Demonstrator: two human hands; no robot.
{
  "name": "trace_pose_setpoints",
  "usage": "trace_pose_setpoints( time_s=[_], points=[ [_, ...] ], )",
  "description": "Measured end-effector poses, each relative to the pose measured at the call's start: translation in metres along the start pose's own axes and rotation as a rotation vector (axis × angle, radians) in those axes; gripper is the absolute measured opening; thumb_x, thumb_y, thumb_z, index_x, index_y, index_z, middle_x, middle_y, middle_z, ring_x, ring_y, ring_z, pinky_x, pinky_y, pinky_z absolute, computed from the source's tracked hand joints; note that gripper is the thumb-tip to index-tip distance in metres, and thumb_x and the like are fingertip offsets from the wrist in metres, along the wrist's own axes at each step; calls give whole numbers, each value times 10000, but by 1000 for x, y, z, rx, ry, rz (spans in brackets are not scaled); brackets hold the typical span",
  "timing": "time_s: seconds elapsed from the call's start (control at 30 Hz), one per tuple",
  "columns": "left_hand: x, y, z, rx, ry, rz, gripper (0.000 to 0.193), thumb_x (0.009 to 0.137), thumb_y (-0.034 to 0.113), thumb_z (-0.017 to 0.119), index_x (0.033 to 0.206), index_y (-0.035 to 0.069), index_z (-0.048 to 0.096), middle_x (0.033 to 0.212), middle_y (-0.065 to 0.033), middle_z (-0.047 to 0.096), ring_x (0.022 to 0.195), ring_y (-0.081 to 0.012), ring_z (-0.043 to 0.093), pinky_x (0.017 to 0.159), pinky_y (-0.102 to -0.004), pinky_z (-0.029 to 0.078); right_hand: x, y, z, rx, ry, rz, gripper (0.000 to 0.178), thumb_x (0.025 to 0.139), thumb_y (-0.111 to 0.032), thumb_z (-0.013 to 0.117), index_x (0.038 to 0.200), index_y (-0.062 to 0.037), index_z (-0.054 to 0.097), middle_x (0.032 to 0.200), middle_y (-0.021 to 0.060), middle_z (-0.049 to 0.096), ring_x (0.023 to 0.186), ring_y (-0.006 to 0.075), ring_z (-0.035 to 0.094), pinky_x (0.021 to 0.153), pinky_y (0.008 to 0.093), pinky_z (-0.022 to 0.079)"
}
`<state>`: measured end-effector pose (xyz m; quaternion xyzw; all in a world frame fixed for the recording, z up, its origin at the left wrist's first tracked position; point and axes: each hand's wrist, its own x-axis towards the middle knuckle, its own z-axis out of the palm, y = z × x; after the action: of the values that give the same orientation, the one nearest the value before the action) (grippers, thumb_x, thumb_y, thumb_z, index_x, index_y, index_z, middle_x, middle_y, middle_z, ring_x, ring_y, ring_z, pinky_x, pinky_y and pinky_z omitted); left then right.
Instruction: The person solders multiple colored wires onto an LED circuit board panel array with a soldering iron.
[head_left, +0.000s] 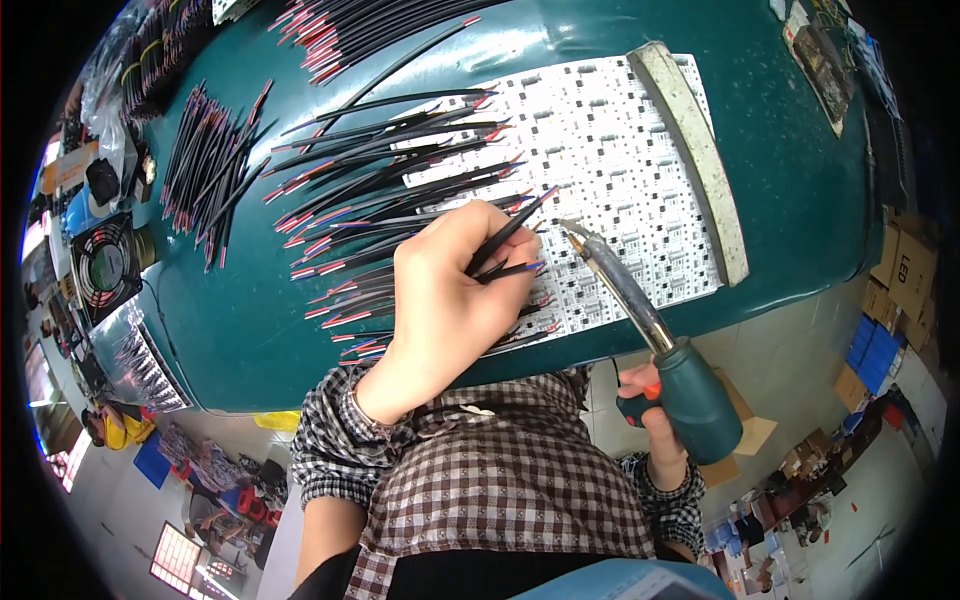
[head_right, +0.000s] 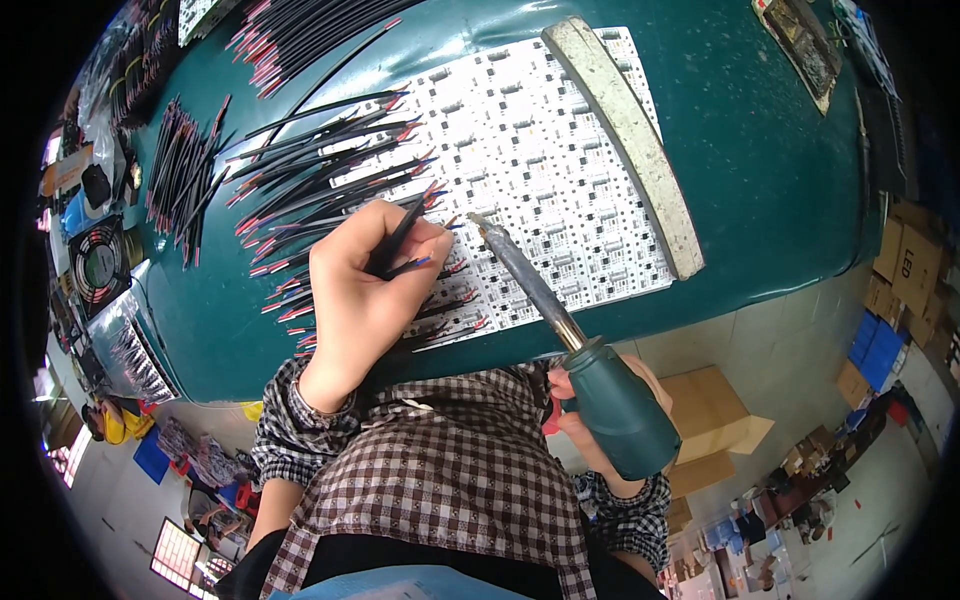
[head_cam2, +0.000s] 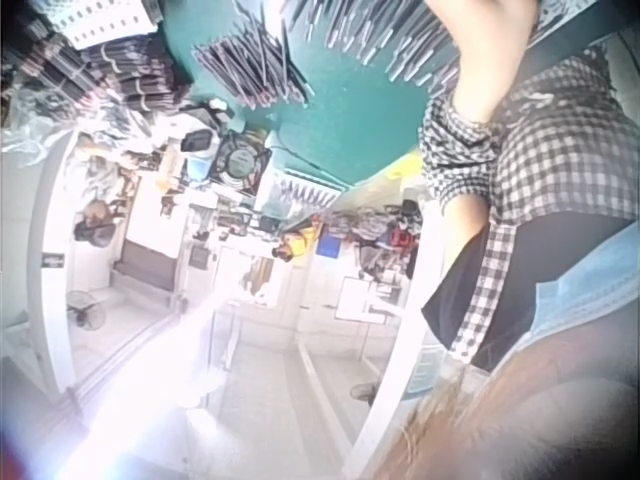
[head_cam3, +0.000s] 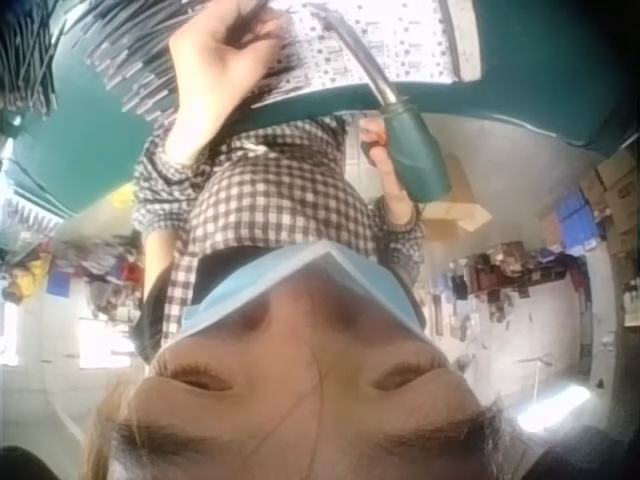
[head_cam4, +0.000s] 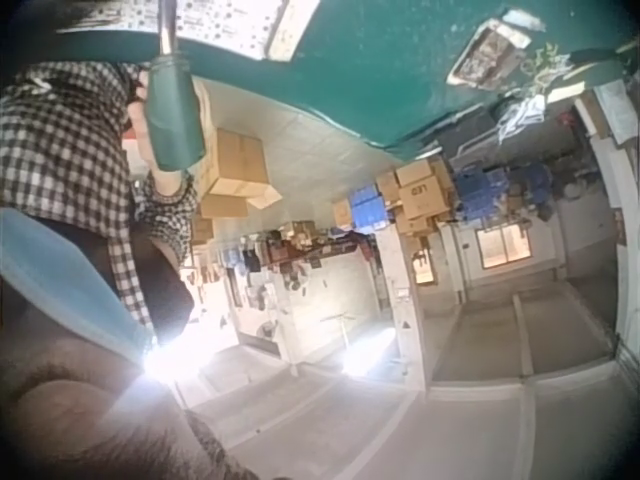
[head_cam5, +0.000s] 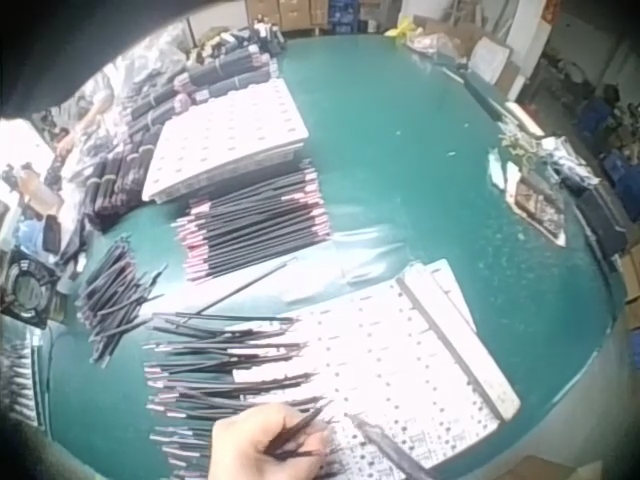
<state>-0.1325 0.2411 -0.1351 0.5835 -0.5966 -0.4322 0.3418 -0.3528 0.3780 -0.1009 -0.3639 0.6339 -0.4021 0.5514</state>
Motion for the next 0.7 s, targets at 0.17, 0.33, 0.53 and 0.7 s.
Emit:
trace_pose_setpoints(
  time_s=[0.17, 0.33, 0.53, 0.7],
  points=[
    [4, 4, -4, -72, -66, -140, 93, 760, -48, 708, 832, -20, 656, 753, -106, 681, 663, -139, 649, 620, -272, 508, 1, 2, -1, -81, -16, -36, 292, 804, -234, 822, 1004, -41, 734, 938, 72, 735, 871, 229, 685, 819, 364, 536],
    [10, 10, -9, -14, -135, -240, 121, 817, 9, 784, 830, -28, 670, 751, -2, 669, 699, -27, 564, 663, -196, 475, 0, 2, -1, -123, -7, -14, 262, 797, -225, 819, 981, -56, 741, 936, 69, 733, 860, 234, 679, 812, 363, 531],
    [2, 5, -4, 36, -26, -89, 72, 774, -21, 702, 783, 4, 635, 703, -105, 655, 623, -196, 641, 603, -298, 505, 1, 1, -1, -151, -21, -33, 261, 793, -219, 816, 981, -56, 741, 934, 66, 731, 865, 240, 678, 810, 366, 533],
    [7, 10, -5, 27, -65, -145, 119, 815, 13, 777, 811, -24, 664, 726, -16, 669, 680, -36, 573, 645, -206, 486, 0, 3, -3, -176, -31, -29, 268, 797, -238, 820, 981, -60, 740, 941, 73, 727, 872, 239, 678, 803, 364, 536]
  ],
)
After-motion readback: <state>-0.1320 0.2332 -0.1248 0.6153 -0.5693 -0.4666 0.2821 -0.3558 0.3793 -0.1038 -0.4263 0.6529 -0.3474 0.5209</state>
